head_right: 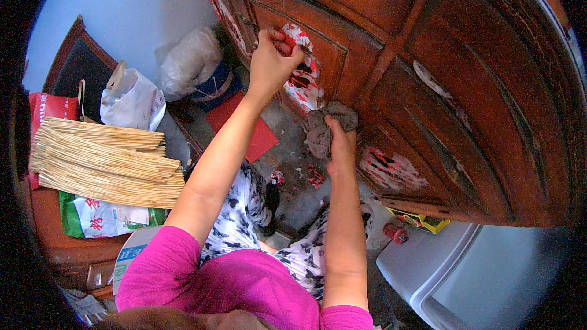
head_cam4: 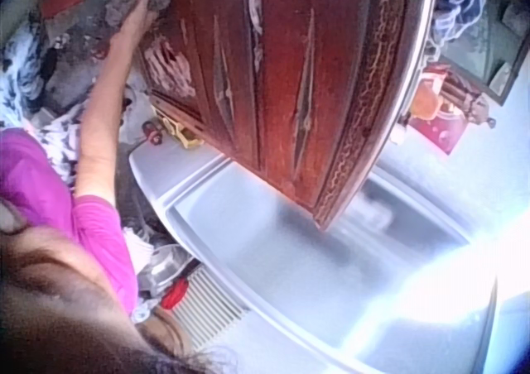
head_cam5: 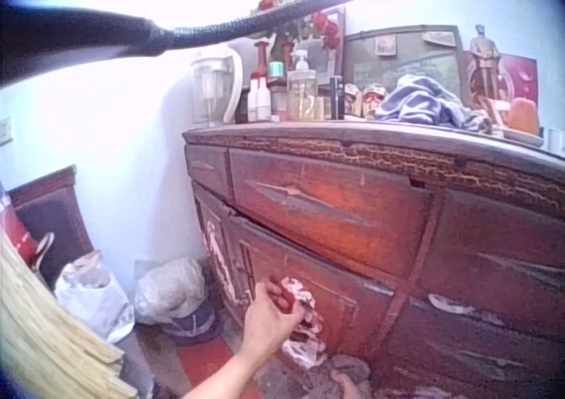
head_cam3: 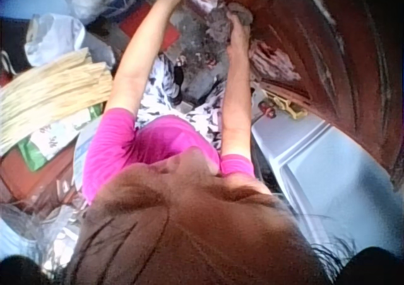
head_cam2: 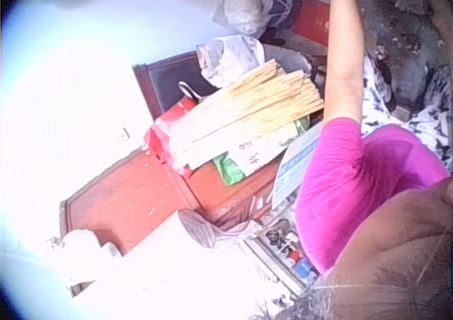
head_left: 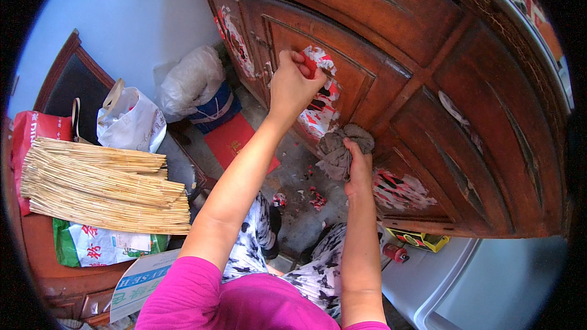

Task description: The person sits on the floor and uses a cloth to wipe the surface of a wooden cabinet. They peel off a red paper sticker from the cabinet door and continue wiping the surface with the cloth.

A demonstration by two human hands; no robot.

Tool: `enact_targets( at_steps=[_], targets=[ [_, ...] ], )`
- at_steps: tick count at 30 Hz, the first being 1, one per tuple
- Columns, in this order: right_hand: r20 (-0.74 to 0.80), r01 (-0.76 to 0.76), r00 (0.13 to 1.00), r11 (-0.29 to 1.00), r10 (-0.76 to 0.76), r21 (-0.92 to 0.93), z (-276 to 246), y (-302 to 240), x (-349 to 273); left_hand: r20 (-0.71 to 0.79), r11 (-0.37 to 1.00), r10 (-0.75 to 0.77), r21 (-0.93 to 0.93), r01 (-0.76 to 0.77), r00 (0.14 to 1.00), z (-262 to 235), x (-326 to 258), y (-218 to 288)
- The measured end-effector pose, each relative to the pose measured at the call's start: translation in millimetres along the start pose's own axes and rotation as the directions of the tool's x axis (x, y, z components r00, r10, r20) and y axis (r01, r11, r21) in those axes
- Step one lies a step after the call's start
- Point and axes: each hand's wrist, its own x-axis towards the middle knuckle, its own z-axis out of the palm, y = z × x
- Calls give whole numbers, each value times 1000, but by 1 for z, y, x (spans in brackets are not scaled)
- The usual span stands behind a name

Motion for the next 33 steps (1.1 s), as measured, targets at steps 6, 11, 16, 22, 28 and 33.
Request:
enact_targets(
  at_steps=[6, 11, 16, 22, 28, 33],
  targets=[
    [-15, 11, 1000, 1000, -11, 6, 3, -3, -3, -38, 996, 88, 26, -87, 995, 6, -4, -1],
    [7, 65, 998, 998, -65, 16, -5, 5, 9, -53, 999, 37, -18, -38, 998, 15, -5, -24],
    [25, 2, 1000, 1000, -2, -16, -1, -3, -2, -2, 993, 86, -82, -86, 996, 12, -18, -20],
    [61, 26, 998, 998, -23, -54, -8, 1, -5, -9, 995, 102, -22, -102, 995, 16, -16, -42],
    [39, -26, 999, 995, 30, -91, -16, -14, -21, 135, 996, -61, 68, 52, 989, 25, -47, -42],
    [-41, -37, 999, 995, 33, -88, -22, -14, -26, 153, 999, 15, -49, -8, 988, 44, -57, -88]
  ],
)
